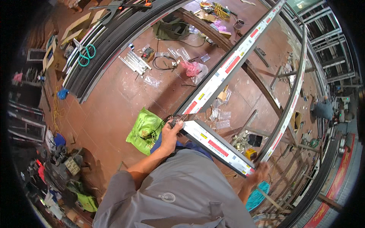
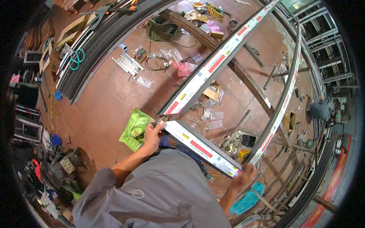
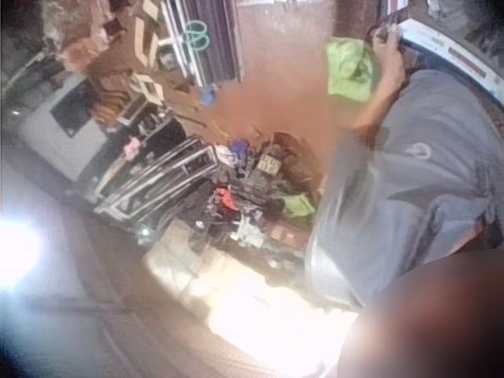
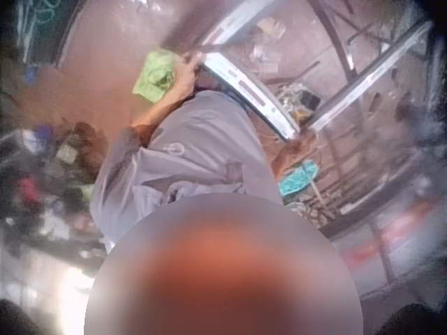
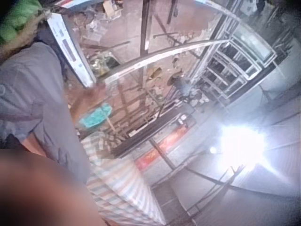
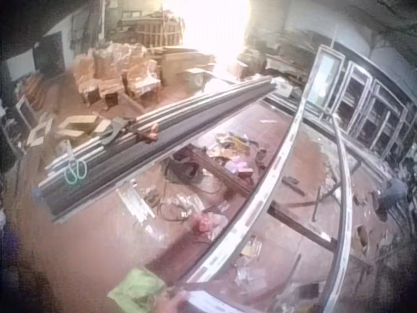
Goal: The person assembles a window frame by aligning metal profiles, drilling holes, and inserting rubber seals. They use a cordless drill and scissors to cut and fit the seals into the frame grooves.
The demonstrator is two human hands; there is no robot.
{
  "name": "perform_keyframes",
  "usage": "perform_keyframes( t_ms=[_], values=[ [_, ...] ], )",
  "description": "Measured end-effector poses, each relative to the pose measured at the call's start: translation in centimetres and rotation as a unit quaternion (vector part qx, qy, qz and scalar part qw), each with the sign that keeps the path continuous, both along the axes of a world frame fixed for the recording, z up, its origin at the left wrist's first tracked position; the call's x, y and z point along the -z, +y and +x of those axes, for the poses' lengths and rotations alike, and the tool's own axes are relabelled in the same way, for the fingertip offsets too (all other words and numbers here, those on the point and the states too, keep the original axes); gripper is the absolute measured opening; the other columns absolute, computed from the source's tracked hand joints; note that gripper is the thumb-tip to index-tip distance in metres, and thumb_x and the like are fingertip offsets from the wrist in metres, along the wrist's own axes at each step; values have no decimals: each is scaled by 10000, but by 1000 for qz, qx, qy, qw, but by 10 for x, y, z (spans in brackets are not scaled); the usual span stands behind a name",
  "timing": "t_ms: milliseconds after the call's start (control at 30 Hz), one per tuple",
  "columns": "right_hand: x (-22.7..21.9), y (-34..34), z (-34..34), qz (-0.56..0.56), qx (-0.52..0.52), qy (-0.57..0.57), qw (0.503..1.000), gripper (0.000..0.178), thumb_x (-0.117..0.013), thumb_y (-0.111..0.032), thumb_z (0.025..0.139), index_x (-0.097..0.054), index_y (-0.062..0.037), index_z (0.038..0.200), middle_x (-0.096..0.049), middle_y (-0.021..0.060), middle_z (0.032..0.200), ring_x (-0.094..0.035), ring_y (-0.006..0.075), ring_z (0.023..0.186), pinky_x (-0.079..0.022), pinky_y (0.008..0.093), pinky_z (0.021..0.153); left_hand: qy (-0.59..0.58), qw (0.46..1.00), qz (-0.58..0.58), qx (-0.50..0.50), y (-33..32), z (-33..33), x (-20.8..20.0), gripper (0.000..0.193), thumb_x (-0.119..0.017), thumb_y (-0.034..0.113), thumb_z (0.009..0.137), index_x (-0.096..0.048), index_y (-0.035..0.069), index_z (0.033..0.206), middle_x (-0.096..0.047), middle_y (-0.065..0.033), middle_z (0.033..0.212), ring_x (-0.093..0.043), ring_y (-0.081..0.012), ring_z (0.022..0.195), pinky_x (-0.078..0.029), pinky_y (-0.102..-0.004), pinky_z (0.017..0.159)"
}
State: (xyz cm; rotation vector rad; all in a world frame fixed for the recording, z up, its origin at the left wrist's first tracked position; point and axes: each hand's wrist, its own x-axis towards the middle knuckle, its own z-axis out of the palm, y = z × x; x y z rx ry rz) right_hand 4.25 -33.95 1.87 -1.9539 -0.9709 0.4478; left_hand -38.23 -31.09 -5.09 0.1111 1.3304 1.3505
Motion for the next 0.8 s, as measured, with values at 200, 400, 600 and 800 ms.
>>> perform_keyframes(
  t_ms=[200,400,600,800],
  values=[
    [-26,191,-223,116,-604,-89,784,248,-741,-114,929,-715,-20,1157,-708,185,1160,-677,369,1113,-512,425,1003,41,990,65,-122,8,19,8,283,-746,213,997,-629,19,1166,-703,-35,1022,-667,-127,916,-542,-303,869],
    [14,242,-321,132,-732,-183,643,214,-699,-309,987,-753,-109,1037,-729,66,1025,-651,279,1090,-381,532,1071,-13,968,79,-237,27,40,17,409,-849,143,884,-613,4,1188,-725,-78,1016,-705,-154,875,-566,-304,798],
    [29,238,-321,109,-723,-240,638,222,-695,-300,984,-755,-110,884,-700,32,881,-654,245,1017,-330,528,1103,4,959,88,-270,27,42,18,313,-820,107,889,-654,7,1135,-721,-41,936,-687,-135,821,-549,-294,761],
    [31,238,-316,123,-732,-227,631,210,-700,-304,977,-764,-115,911,-713,26,910,-651,244,1029,-325,523,1114,9,964,84,-253,28,42,21,292,-818,110,883,-656,22,1109,-720,-35,942,-680,-130,824,-545,-295,770]
  ],
)
